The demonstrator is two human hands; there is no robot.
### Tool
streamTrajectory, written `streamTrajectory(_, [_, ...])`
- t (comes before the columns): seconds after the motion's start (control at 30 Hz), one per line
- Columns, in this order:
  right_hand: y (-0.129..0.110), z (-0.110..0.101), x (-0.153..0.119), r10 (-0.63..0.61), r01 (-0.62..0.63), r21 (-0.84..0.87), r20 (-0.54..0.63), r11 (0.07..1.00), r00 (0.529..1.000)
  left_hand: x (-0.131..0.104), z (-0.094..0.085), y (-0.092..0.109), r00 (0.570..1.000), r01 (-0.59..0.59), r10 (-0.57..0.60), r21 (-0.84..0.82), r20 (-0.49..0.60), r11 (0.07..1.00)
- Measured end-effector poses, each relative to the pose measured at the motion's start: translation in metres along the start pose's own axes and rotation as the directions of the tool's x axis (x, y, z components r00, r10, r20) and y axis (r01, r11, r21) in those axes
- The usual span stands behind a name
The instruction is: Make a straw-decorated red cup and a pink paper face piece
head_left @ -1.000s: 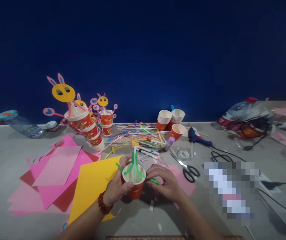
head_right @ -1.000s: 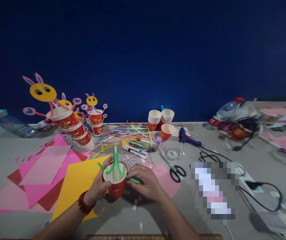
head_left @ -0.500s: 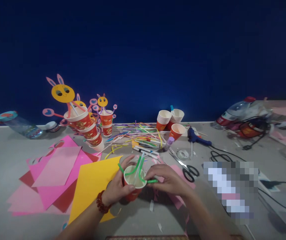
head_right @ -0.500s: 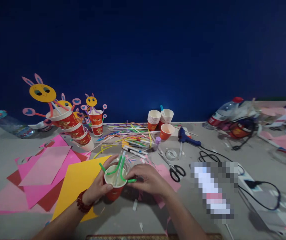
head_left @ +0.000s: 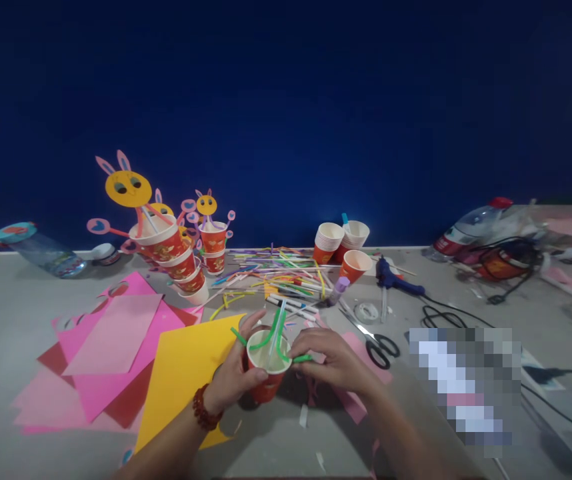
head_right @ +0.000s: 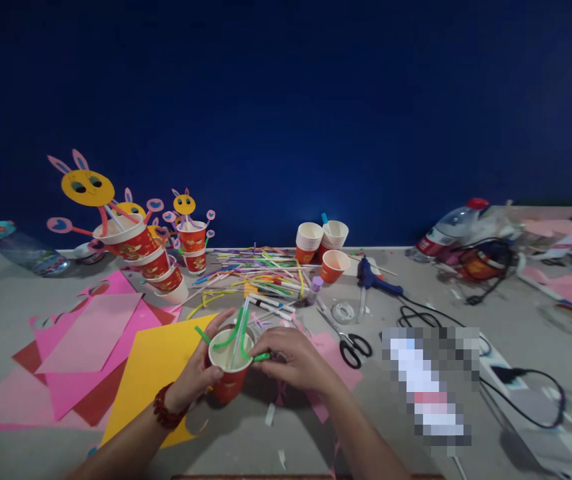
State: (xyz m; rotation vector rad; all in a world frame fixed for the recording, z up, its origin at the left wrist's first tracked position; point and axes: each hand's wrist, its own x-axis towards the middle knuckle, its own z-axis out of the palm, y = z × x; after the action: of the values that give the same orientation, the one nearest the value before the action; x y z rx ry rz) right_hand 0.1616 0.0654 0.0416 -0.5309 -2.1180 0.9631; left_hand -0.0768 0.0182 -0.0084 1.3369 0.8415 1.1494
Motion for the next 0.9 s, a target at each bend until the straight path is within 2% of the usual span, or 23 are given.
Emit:
streamTrajectory(0.27, [0.003, 0.003, -0.001, 0.014, -0.015, -0.013, -0.028, 1.000, 1.000, 0.003, 0.002, 0.002, 1.000, 0.017, -0.018, -0.025, -0.019, 1.000])
streamTrajectory(0.37, [0.004, 0.001, -0.002, 0.029, -0.029, -0.025, -0.023, 0.999, 0.999, 0.007, 0.003, 0.000, 0.993, -0.043, 0.036, -0.066, -0.114, 0.997])
streamTrajectory(0.4, [0.005, 0.001, -0.002, 0.031, -0.032, -0.028, -0.023, 0.999, 0.999, 0.009, 0.002, -0.001, 0.981, -0.080, 0.067, -0.068, -0.184, 0.994])
streamTrajectory(0.47, [0.006, 0.001, -0.003, 0.028, -0.029, -0.038, -0.026, 0.999, 0.999, 0.011, -0.001, 0.001, 0.926, -0.170, 0.169, 0.027, -0.337, 0.985])
streamTrajectory(0.53, [0.008, 0.001, -0.004, 0.034, -0.035, -0.048, -0.023, 0.998, 0.999, 0.011, -0.003, 0.007, 0.845, -0.255, 0.358, 0.290, -0.397, 0.923])
streamTrajectory(0.57, [0.008, 0.002, -0.004, 0.043, -0.044, -0.053, -0.020, 0.998, 0.999, 0.009, -0.003, 0.011, 0.811, -0.285, 0.463, 0.450, -0.357, 0.846])
streamTrajectory(0.63, [0.009, 0.003, -0.005, 0.063, -0.064, -0.063, -0.013, 0.996, 0.998, 0.005, 0.001, 0.021, 0.774, -0.329, 0.613, 0.726, -0.160, 0.604])
streamTrajectory(0.7, [0.009, 0.005, -0.005, 0.083, -0.084, -0.070, -0.016, 0.994, 0.996, 0.001, 0.009, 0.029, 0.775, -0.371, 0.627, 0.859, 0.078, 0.352])
streamTrajectory(0.73, [0.008, 0.006, -0.005, 0.090, -0.092, -0.075, -0.022, 0.993, 0.996, 0.000, 0.015, 0.032, 0.781, -0.372, 0.608, 0.889, 0.145, 0.267])
streamTrajectory(0.8, [0.007, 0.008, -0.005, 0.098, -0.101, -0.085, -0.038, 0.991, 0.994, -0.001, 0.026, 0.035, 0.807, -0.339, 0.568, 0.914, 0.161, 0.223])
streamTrajectory(0.9, [0.005, 0.011, -0.005, 0.100, -0.106, -0.100, -0.070, 0.989, 0.993, 0.001, 0.036, 0.036, 0.830, -0.284, 0.550, 0.920, 0.095, 0.271])
